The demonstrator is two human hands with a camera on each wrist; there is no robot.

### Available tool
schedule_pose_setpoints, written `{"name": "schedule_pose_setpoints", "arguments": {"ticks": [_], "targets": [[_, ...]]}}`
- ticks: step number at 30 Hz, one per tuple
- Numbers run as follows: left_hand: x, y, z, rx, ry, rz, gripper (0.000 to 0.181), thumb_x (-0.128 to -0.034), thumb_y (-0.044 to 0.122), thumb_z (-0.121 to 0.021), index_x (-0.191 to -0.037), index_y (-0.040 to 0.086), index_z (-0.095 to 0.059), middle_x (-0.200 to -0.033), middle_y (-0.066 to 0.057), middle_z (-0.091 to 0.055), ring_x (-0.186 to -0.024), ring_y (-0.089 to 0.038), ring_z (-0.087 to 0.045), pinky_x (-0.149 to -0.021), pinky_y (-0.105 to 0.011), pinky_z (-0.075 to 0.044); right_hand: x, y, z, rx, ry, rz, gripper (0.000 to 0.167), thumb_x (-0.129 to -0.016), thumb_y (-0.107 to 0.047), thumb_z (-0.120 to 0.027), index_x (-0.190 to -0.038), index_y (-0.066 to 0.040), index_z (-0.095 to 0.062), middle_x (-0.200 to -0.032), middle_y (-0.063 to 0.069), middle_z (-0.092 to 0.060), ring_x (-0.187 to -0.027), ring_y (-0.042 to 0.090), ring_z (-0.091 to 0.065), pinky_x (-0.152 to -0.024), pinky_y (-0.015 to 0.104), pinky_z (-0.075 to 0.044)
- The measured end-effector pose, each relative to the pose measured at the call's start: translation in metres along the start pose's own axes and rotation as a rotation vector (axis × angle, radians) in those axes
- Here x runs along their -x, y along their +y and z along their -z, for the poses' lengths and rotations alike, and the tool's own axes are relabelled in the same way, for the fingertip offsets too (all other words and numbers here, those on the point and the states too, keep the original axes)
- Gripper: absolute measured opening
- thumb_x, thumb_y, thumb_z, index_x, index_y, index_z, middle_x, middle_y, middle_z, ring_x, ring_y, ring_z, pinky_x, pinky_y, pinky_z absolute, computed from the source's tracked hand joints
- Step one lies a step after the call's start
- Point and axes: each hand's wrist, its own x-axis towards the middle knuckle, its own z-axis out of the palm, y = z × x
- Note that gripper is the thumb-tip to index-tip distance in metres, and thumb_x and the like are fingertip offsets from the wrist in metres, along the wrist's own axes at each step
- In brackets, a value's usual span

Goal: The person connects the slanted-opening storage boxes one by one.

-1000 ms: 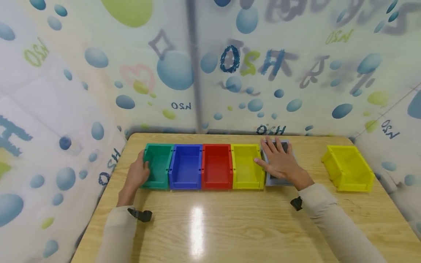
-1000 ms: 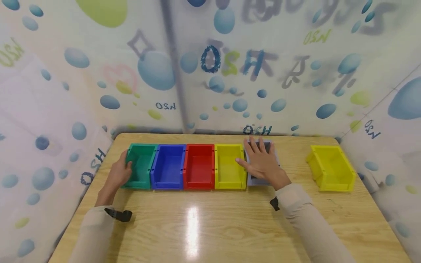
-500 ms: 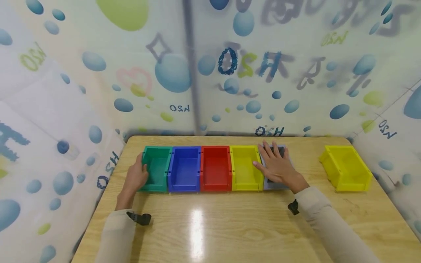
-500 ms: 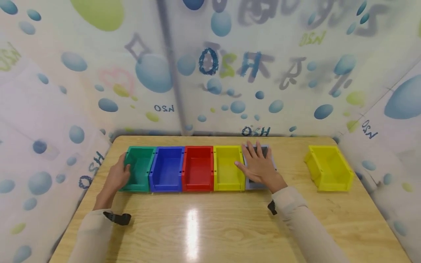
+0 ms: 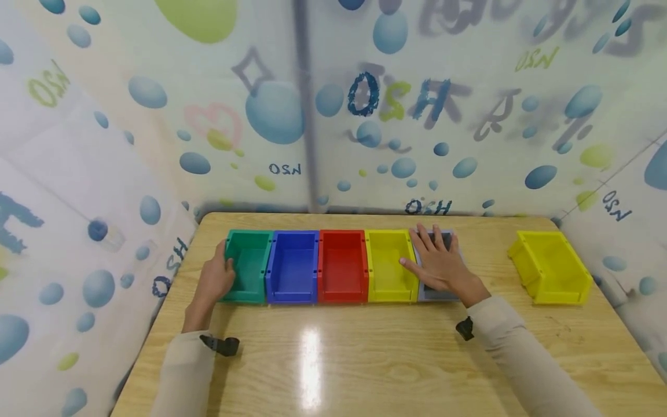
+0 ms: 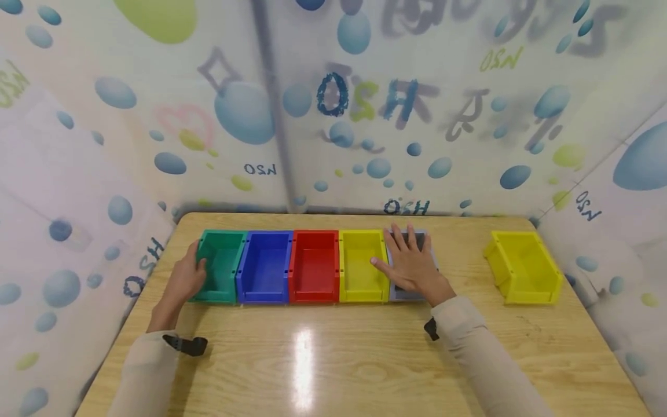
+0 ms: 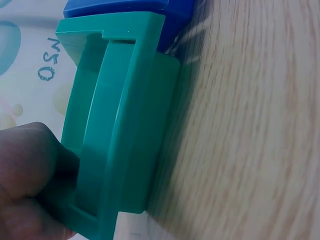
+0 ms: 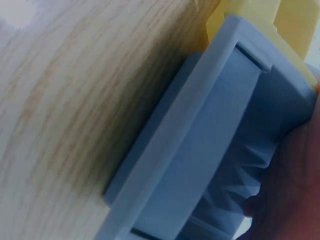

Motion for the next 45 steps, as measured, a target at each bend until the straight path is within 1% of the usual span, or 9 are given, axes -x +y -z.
{"name": "schedule_pose_setpoints", "arguments": {"ticks": [3,7,15,22,28,32,36,40,45], "targets": [[0.001,0.0,-0.001,0.0,-0.007,0.009,0.056,-0.1059,0.008,-0.029,-0.156,-0.003,-0.007,-0.149,-0.041,-0.031,-0.135,-0.057,-0.035,-0.108,-0.067,-0.033,0.001,0.002,-0.005,-0.024,0.003,0.004,0.087,-0.099,-0.068,-0.029,-0.16,-0.011,-0.007,-0.167,0.015,0.001,-0.15,0.046,0.008,-0.108,0.077,0.01],[0.002,0.001,-0.001,-0.014,0.006,0.006,0.055,-0.1056,0.007,-0.03,-0.155,-0.005,-0.008,-0.147,-0.041,-0.033,-0.134,-0.057,-0.037,-0.108,-0.067,-0.034,0.001,0.003,-0.008,-0.043,0.007,0.006,0.088,-0.098,-0.069,-0.029,-0.161,-0.012,-0.005,-0.167,0.015,0.003,-0.15,0.045,0.012,-0.108,0.076,0.013],[0.001,0.002,-0.002,-0.016,0.021,-0.014,0.055,-0.1057,0.006,-0.03,-0.155,-0.006,-0.009,-0.146,-0.042,-0.034,-0.132,-0.057,-0.038,-0.107,-0.066,-0.035,0.003,0.003,-0.01,-0.032,0.043,-0.006,0.089,-0.097,-0.071,-0.03,-0.161,-0.013,-0.006,-0.167,0.015,0.001,-0.15,0.045,0.012,-0.108,0.074,0.016],[-0.004,0.005,-0.001,0.009,0.022,-0.017,0.055,-0.1058,0.007,-0.03,-0.156,-0.003,-0.01,-0.148,-0.04,-0.034,-0.134,-0.056,-0.037,-0.108,-0.067,-0.034,0.006,0.004,-0.007,-0.015,0.061,-0.009,0.087,-0.098,-0.07,-0.029,-0.161,-0.013,-0.01,-0.167,0.013,0.001,-0.151,0.043,0.01,-0.11,0.074,0.012],[-0.004,0.01,-0.003,0.02,0.003,-0.001,0.055,-0.1059,0.007,-0.03,-0.156,-0.004,-0.01,-0.148,-0.04,-0.033,-0.136,-0.055,-0.036,-0.109,-0.066,-0.033,0.011,0.013,0.0,0.002,0.053,-0.002,0.081,-0.101,-0.064,-0.028,-0.16,-0.012,-0.012,-0.166,0.017,-0.003,-0.151,0.045,0.001,-0.113,0.073,0.006],[-0.003,0.011,-0.004,0.016,-0.003,0.008,0.055,-0.1059,0.007,-0.03,-0.156,-0.004,-0.009,-0.149,-0.039,-0.031,-0.136,-0.055,-0.034,-0.11,-0.066,-0.032,0.02,0.026,0.01,-0.036,0.035,-0.032,0.08,-0.102,-0.062,-0.027,-0.16,-0.01,-0.012,-0.165,0.021,-0.003,-0.15,0.048,0.0,-0.114,0.072,0.001],[-0.004,0.005,-0.003,0.02,0.011,0.003,0.056,-0.1059,0.008,-0.03,-0.156,-0.002,-0.009,-0.15,-0.039,-0.031,-0.136,-0.055,-0.034,-0.109,-0.067,-0.032,0.031,0.045,0.025,-0.049,0.028,-0.089,0.083,-0.102,-0.063,-0.027,-0.159,-0.007,-0.012,-0.164,0.027,-0.001,-0.147,0.053,-0.001,-0.112,0.074,-0.001],[-0.004,0.003,-0.001,0.014,0.013,0.008,0.056,-0.1061,0.008,-0.03,-0.157,-0.002,-0.008,-0.15,-0.038,-0.031,-0.136,-0.056,-0.034,-0.109,-0.067,-0.032,0.043,0.069,0.038,-0.042,0.059,-0.151,0.084,-0.102,-0.063,-0.027,-0.158,-0.003,-0.012,-0.162,0.031,0.0,-0.145,0.057,0.0,-0.111,0.075,-0.001],[-0.004,0.004,0.001,0.005,0.007,0.012,0.056,-0.1064,0.008,-0.03,-0.156,-0.003,-0.008,-0.149,-0.039,-0.032,-0.135,-0.056,-0.035,-0.109,-0.067,-0.032,0.06,0.111,0.051,-0.039,0.12,-0.233,0.085,-0.102,-0.063,-0.023,-0.157,0.0,-0.007,-0.158,0.037,0.002,-0.142,0.062,0.004,-0.106,0.08,0.001]]}}
